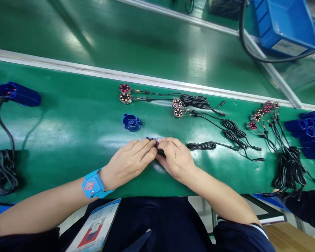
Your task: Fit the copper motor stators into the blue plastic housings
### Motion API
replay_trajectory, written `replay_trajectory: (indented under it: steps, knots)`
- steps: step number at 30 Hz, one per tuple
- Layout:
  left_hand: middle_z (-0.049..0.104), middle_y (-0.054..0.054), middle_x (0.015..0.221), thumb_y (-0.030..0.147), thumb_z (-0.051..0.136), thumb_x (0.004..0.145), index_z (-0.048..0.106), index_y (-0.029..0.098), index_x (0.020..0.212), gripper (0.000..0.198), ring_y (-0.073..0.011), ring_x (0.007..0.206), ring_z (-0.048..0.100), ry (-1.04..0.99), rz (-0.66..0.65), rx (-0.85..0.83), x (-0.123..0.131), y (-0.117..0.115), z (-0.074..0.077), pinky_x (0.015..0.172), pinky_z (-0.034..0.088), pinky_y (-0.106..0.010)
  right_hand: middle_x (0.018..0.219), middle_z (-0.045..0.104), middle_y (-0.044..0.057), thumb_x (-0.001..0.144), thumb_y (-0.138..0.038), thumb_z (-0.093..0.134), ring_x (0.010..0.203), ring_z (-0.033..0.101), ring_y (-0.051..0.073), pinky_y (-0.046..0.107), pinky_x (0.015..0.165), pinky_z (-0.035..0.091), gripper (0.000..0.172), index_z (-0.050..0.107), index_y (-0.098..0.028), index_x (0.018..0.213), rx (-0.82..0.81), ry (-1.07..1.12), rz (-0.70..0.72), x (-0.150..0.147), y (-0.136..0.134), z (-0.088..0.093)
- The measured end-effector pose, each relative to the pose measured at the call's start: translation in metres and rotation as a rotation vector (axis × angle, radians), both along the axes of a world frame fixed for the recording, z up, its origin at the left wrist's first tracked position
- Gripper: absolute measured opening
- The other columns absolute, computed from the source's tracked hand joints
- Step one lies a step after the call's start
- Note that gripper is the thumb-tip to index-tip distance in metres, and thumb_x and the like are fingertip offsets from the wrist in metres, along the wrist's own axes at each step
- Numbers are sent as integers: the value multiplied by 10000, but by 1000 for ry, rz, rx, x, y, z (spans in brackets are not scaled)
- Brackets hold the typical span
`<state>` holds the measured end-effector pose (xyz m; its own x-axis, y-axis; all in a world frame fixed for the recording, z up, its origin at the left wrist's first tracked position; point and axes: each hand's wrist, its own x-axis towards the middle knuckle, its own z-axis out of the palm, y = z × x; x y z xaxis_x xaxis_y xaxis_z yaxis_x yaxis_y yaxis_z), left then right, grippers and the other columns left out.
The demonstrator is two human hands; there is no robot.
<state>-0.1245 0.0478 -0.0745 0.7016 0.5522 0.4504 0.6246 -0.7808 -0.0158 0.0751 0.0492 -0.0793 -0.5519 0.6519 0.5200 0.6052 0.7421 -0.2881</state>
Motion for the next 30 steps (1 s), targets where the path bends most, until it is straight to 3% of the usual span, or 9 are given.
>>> replay_trajectory:
  steps: [3, 9, 13, 19, 24, 30]
  knots:
    - [719, -136, 1093, 73, 389, 974, 600, 108, 1055, 228, -253, 1051, 668, 1, -20, 8, 0, -4, -3, 874, 540, -374, 968, 702, 92, 923, -198, 656, 997, 695, 228, 375, 807, 646, 252, 497, -181, 1118, -13, 71, -4, 1, 1, -2]
    - [686, -178, 1184, 54, 382, 954, 586, 87, 1091, 248, -275, 1081, 669, 61, 54, -37, 4, -11, 2, 895, 549, -388, 954, 700, 101, 915, -172, 654, 992, 703, 240, 381, 814, 648, 273, 465, -182, 1112, -25, 77, 11, 0, 1, -3]
    - [692, -178, 1140, 61, 367, 964, 598, 47, 1119, 279, -280, 1069, 665, 95, 28, -41, 5, -9, 7, 881, 537, -387, 907, 702, 104, 895, -148, 670, 963, 706, 243, 373, 817, 642, 280, 475, -165, 1096, 6, 70, 10, -3, 2, -1]
    - [690, -107, 1095, 127, 531, 968, 566, 113, 1125, 161, -228, 1036, 633, -142, -46, -228, -11, 10, 4, 875, 493, -350, 949, 709, 104, 866, -244, 737, 931, 699, 224, 359, 785, 635, 328, 492, -184, 1076, -10, 85, -42, -2, 0, -5]
    - [654, -105, 1219, 335, 804, 819, 501, 175, 1131, 464, -275, 1140, 574, -227, 82, -384, -26, 24, 6, 892, 434, -393, 994, 715, 111, 861, -276, 749, 955, 695, 218, 359, 799, 624, 343, 509, -183, 1087, -41, 86, -43, 0, 0, -8]
    - [683, -49, 1114, 339, 883, 727, 507, 182, 1121, 567, -251, 1095, 592, -209, 127, -490, -27, 24, 6, 869, 395, -375, 1004, 727, 92, 913, -273, 688, 986, 687, 216, 362, 868, 598, 290, 585, -159, 1159, -24, -27, -27, -1, 1, -4]
